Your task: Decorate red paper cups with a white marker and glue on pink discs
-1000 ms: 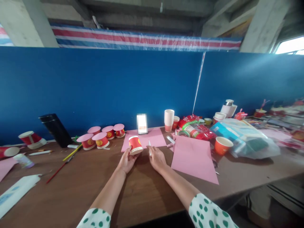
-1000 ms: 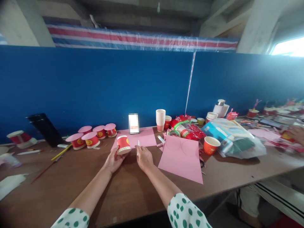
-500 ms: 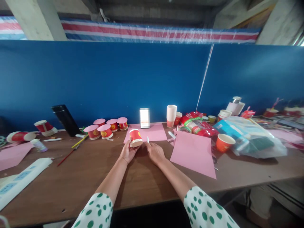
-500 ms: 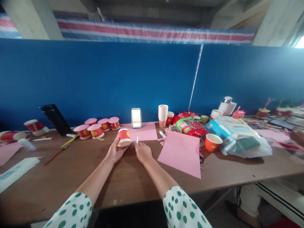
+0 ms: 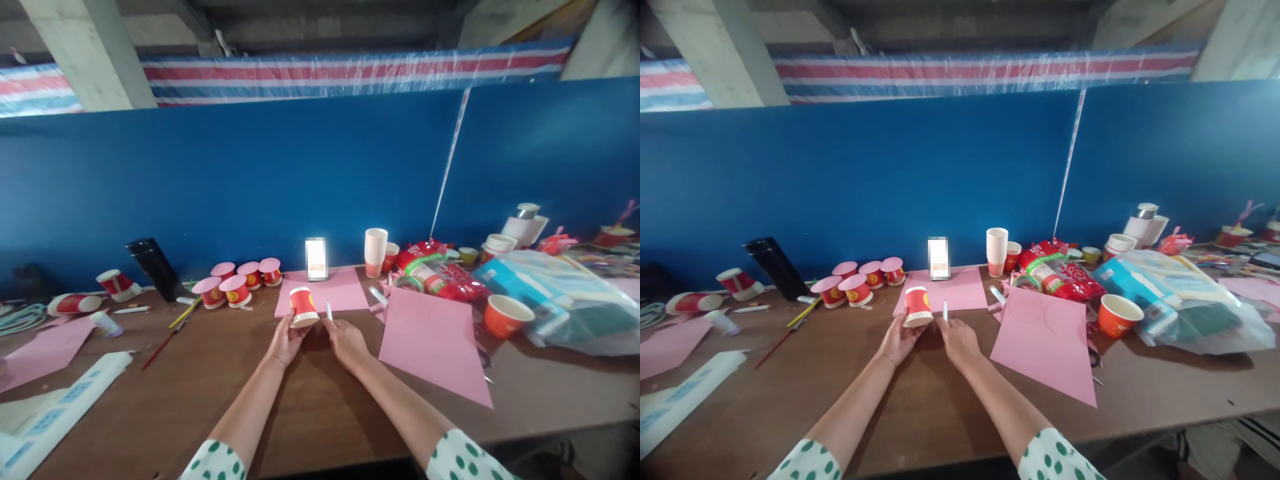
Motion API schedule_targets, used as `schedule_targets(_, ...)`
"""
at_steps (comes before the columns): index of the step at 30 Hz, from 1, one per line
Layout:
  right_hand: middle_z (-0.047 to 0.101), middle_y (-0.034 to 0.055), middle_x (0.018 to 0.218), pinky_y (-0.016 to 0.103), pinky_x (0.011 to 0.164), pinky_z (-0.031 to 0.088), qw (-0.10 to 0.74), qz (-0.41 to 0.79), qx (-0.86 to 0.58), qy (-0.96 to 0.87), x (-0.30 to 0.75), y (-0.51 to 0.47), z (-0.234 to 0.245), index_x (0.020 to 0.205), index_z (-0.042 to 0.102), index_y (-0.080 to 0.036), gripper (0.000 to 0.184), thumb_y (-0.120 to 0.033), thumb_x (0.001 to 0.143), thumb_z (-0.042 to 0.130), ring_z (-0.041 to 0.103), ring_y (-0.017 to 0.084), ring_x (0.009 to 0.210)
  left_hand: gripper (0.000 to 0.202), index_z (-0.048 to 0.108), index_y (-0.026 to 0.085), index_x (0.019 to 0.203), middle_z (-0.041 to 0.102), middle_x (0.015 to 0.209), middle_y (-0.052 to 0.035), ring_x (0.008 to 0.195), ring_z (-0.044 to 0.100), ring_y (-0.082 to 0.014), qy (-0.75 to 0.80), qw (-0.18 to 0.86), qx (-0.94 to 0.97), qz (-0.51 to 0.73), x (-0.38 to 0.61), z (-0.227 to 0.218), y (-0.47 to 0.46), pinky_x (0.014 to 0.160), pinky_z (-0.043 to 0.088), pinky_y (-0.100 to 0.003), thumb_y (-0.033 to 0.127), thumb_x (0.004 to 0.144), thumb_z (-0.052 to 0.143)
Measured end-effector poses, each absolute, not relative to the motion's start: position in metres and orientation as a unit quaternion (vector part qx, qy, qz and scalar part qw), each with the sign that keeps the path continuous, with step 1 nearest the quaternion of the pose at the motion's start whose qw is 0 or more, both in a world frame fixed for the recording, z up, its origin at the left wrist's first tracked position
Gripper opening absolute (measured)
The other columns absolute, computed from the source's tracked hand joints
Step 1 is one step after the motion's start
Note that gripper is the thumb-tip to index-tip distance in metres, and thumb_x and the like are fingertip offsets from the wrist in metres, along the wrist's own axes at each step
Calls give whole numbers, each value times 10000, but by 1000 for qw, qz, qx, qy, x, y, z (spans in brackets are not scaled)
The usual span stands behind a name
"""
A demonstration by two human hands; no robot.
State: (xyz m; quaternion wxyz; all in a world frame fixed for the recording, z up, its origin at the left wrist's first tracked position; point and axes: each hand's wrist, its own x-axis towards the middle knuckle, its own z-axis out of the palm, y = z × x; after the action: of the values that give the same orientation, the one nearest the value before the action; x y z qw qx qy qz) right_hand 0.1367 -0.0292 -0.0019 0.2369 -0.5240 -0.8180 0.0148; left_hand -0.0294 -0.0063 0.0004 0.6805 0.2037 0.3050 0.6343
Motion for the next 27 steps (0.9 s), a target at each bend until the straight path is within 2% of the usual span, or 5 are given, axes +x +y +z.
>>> schedule_targets(9,649,86,1040,292,794,419,230,62,-519,-821,139,-26,-7,1264,469,-202,425,-113,854,403,564,217,973,267,594,122,1009,698,860,-89,806,659,-206,299,700,162,628,-32,0,-5,767,537,-359,288,801,577)
schedule_targets(15,610,90,1108,324,889,394,238,50,-542,-805,138,-26,-4,1322,402,-193,490,-309,855,494,514,234,1051,268,589,122,1020,695,841,-82,782,659,-196,300,700,145,631,-34,2,-6,741,544,-345,283,808,570)
schedule_targets(21,465,182,1325,390,1032,245,183,16,-631,-754,135,-20,-15,1408,264,-86,643,-370,863,456,292,319,1305,239,585,143,1007,693,848,-79,753,660,-195,292,712,165,617,-35,4,-4,703,552,-340,285,818,553)
schedule_targets(24,338,221,1413,422,1039,211,149,28,-679,-718,139,-17,-16,1420,209,-48,750,-469,850,454,170,363,1354,256,578,140,1032,688,868,-83,766,658,-196,296,714,172,611,-35,6,-5,709,551,-343,287,825,544)
schedule_targets(27,304,246,1424,439,1041,193,124,38,-709,-693,147,-14,-13,1415,221,-39,775,-515,846,444,148,376,1357,285,579,116,1032,682,897,-104,793,654,-205,296,717,185,604,-35,8,-6,719,550,-345,303,820,553)
